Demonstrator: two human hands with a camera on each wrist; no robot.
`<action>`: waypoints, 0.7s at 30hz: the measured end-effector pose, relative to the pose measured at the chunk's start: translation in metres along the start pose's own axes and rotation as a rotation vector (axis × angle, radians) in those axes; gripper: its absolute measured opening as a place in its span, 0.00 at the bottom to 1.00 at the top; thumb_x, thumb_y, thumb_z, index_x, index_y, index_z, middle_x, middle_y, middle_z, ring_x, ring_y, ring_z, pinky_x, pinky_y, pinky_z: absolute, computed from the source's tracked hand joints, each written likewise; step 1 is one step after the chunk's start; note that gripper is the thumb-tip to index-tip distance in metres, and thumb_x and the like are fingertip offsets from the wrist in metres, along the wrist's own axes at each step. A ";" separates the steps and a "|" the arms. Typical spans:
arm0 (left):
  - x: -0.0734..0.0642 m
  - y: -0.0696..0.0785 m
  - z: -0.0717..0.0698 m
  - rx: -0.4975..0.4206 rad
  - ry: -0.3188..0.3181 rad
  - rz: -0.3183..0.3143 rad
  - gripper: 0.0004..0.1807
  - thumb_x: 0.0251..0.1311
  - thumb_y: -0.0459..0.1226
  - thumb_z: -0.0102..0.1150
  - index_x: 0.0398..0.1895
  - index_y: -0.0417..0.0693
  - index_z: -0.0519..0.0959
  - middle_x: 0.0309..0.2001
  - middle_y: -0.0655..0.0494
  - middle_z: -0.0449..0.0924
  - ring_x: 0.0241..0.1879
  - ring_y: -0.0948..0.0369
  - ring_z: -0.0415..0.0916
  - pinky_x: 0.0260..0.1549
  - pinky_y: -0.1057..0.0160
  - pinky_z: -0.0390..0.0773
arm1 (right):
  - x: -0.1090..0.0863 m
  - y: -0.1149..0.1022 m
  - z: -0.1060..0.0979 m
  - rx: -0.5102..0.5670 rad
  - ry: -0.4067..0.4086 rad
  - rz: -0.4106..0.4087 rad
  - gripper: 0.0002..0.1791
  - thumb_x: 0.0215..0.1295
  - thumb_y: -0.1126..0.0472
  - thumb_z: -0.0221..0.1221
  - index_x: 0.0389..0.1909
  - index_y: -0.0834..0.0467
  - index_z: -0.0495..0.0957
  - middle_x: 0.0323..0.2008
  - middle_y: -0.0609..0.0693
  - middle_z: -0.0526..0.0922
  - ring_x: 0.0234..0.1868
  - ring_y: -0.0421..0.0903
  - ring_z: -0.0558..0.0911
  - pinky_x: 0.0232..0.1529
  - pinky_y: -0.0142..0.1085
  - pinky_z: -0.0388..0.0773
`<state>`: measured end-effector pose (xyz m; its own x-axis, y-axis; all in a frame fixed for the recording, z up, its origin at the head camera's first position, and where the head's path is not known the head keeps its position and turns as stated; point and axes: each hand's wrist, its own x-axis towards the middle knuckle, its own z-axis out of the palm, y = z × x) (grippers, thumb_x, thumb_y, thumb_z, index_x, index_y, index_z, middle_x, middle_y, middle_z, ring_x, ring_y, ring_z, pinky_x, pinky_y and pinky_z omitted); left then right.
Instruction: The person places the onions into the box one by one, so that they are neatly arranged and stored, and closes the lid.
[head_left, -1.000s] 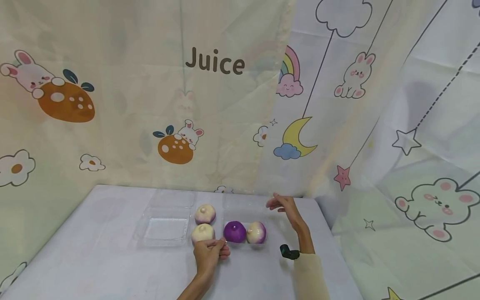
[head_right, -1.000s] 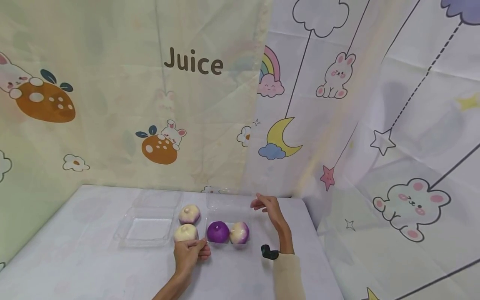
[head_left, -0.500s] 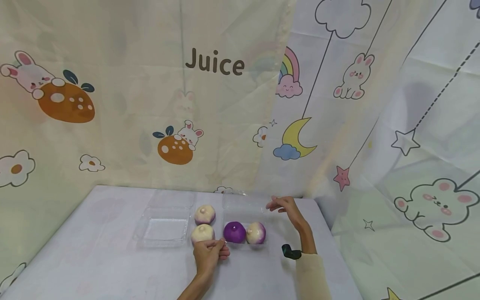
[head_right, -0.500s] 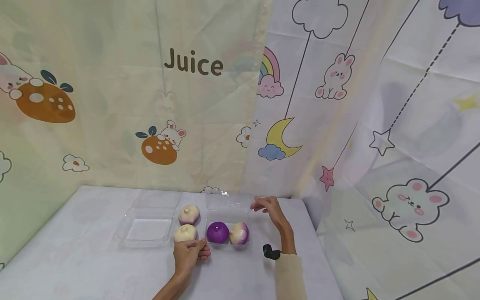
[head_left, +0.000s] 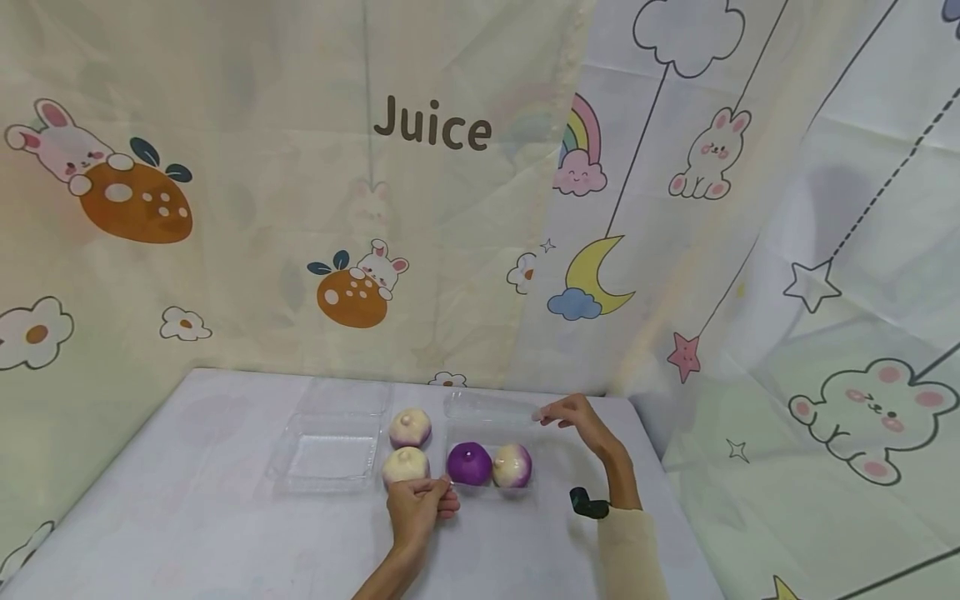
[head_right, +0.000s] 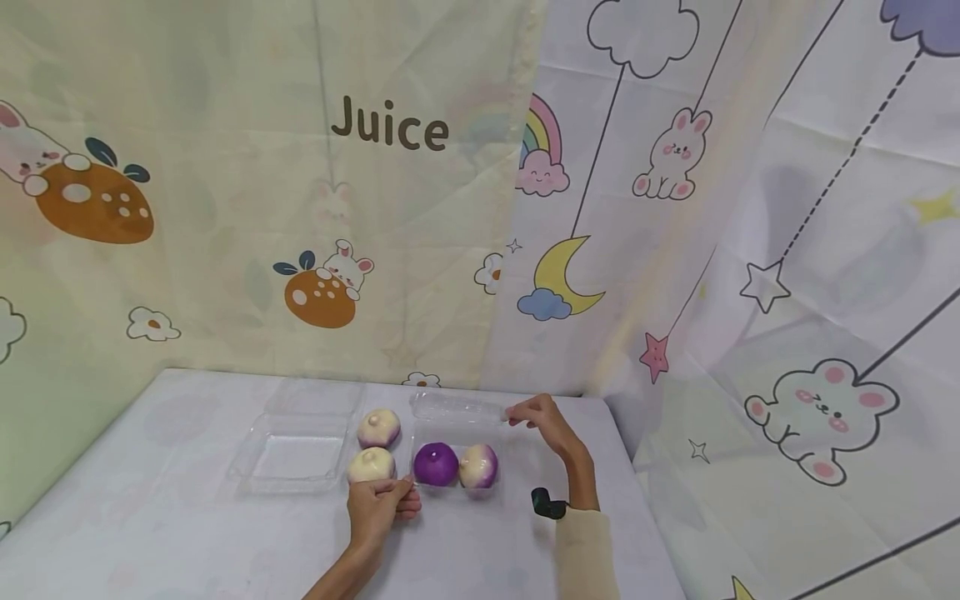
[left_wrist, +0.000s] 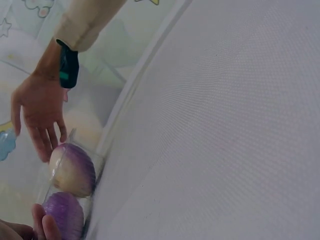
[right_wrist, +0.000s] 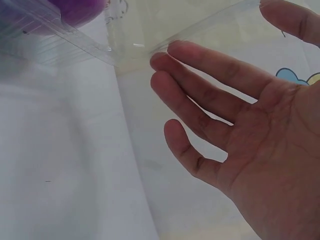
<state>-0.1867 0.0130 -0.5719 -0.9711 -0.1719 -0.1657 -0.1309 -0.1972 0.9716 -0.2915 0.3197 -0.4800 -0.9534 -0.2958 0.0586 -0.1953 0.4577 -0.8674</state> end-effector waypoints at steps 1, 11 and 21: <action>0.000 0.000 0.000 0.001 0.000 0.000 0.12 0.72 0.30 0.67 0.40 0.21 0.87 0.26 0.40 0.91 0.19 0.64 0.86 0.23 0.65 0.91 | -0.001 0.000 -0.001 -0.001 -0.004 -0.005 0.23 0.80 0.58 0.52 0.51 0.74 0.87 0.50 0.72 0.90 0.50 0.52 0.90 0.60 0.60 0.82; -0.001 0.002 0.000 0.003 0.002 0.006 0.13 0.71 0.30 0.67 0.40 0.21 0.87 0.26 0.41 0.91 0.19 0.64 0.87 0.23 0.65 0.90 | -0.004 -0.003 -0.002 -0.083 -0.025 -0.025 0.22 0.76 0.56 0.56 0.49 0.70 0.90 0.56 0.67 0.90 0.56 0.44 0.87 0.59 0.51 0.82; 0.001 -0.001 -0.001 0.018 0.003 0.001 0.13 0.71 0.31 0.68 0.40 0.22 0.87 0.26 0.41 0.91 0.19 0.63 0.87 0.23 0.65 0.91 | -0.006 0.003 -0.002 -0.113 -0.069 -0.063 0.21 0.74 0.55 0.60 0.51 0.66 0.91 0.50 0.57 0.94 0.54 0.48 0.90 0.64 0.60 0.83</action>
<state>-0.1870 0.0120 -0.5730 -0.9705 -0.1753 -0.1658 -0.1339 -0.1801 0.9745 -0.2869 0.3244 -0.4817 -0.9214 -0.3816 0.0735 -0.2822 0.5271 -0.8015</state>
